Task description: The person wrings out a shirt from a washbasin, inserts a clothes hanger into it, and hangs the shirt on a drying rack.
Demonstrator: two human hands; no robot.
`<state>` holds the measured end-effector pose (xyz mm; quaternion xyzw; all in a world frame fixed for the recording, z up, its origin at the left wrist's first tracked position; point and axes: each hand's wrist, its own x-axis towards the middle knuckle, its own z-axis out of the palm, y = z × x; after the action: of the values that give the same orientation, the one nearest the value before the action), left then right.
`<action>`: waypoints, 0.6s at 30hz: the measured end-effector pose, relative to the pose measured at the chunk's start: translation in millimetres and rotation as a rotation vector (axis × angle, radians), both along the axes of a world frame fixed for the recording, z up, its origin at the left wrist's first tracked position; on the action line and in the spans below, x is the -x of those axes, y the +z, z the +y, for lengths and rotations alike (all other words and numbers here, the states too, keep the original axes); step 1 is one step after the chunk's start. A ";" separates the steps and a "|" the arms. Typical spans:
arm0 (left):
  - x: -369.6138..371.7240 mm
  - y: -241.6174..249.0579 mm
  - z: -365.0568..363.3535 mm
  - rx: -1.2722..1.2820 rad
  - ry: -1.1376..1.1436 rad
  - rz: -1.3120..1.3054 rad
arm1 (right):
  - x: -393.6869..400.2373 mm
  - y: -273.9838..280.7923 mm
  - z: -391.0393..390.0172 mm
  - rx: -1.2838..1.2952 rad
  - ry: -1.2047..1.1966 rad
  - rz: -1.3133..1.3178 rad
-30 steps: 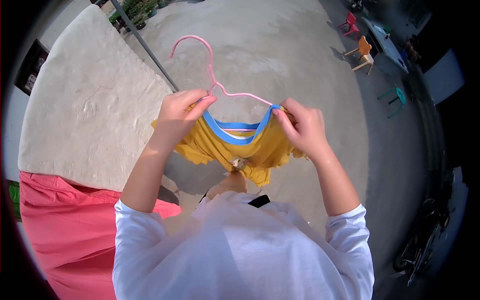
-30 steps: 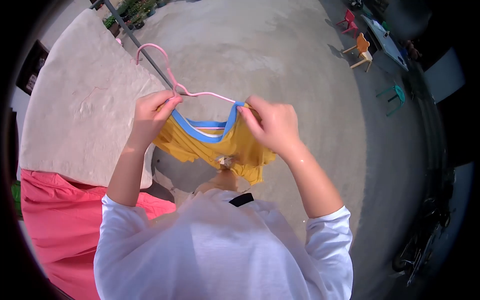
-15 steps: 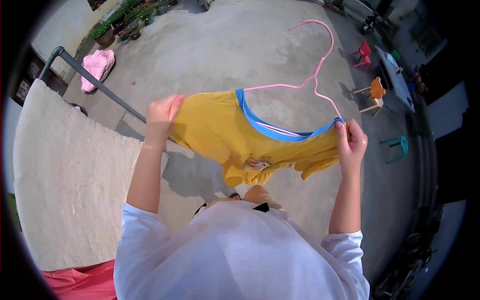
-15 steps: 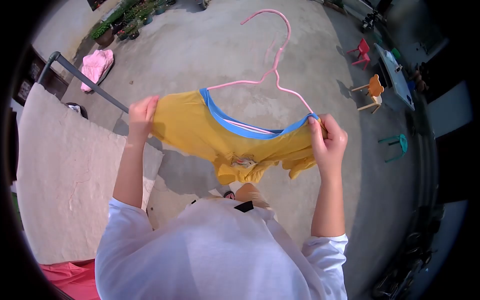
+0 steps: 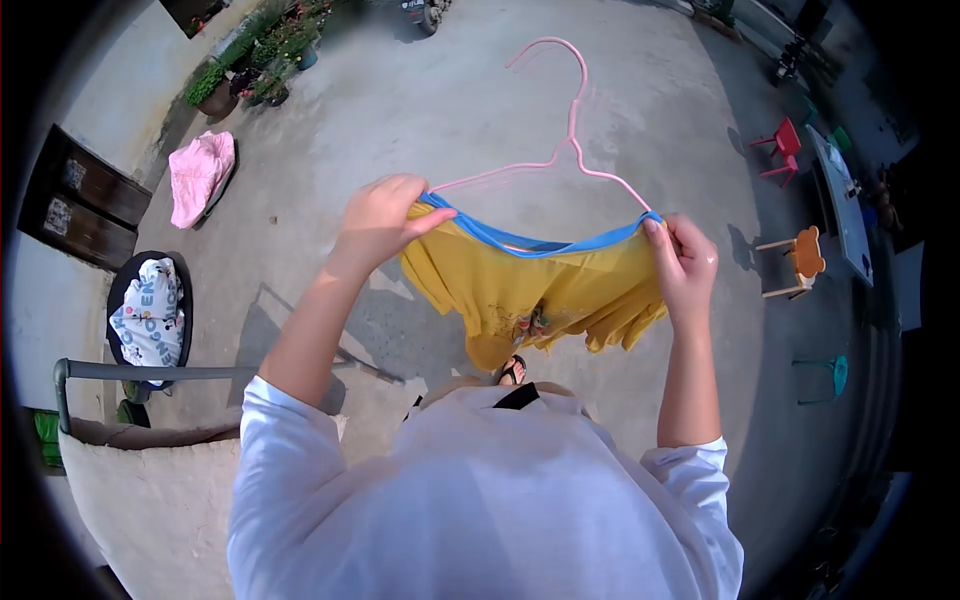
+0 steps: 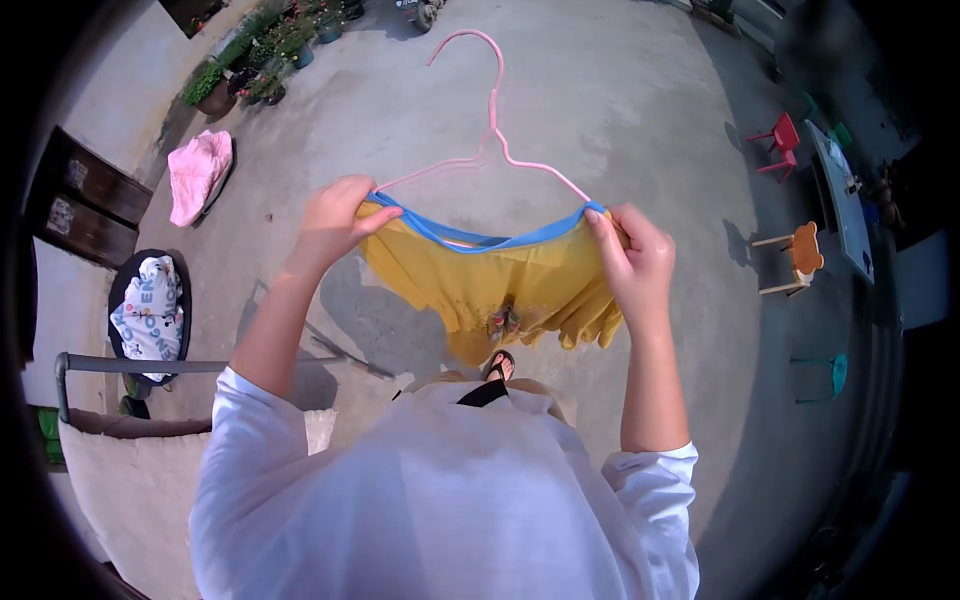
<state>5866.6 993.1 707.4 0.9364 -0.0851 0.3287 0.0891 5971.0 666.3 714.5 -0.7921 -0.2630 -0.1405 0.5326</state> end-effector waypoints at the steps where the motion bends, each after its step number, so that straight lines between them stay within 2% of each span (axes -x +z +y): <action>1: -25.6 -2.8 17.6 0.013 0.033 0.049 | -28.7 4.7 17.1 0.029 0.008 -0.025; 4: -96.1 15.7 53.5 0.243 0.095 0.174 | -120.0 19.8 71.3 0.126 0.084 -0.103; 7: -175.7 19.9 102.9 0.348 0.140 0.174 | -206.7 31.0 125.2 0.270 0.170 -0.131; 11: -293.4 3.7 189.0 0.306 0.108 -0.006 | -330.3 30.0 191.0 0.409 0.272 -0.181; 14: -383.6 6.3 239.0 0.271 0.109 -0.026 | -435.8 19.6 214.9 0.539 0.379 0.137; 18: -514.7 26.4 285.0 0.278 0.093 -0.047 | -562.7 34.8 252.7 0.540 0.280 0.277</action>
<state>6381.2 1278.1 733.8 0.9099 0.0027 0.3631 0.2007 6533.7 919.0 749.4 -0.8724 -0.3221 0.1180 0.3483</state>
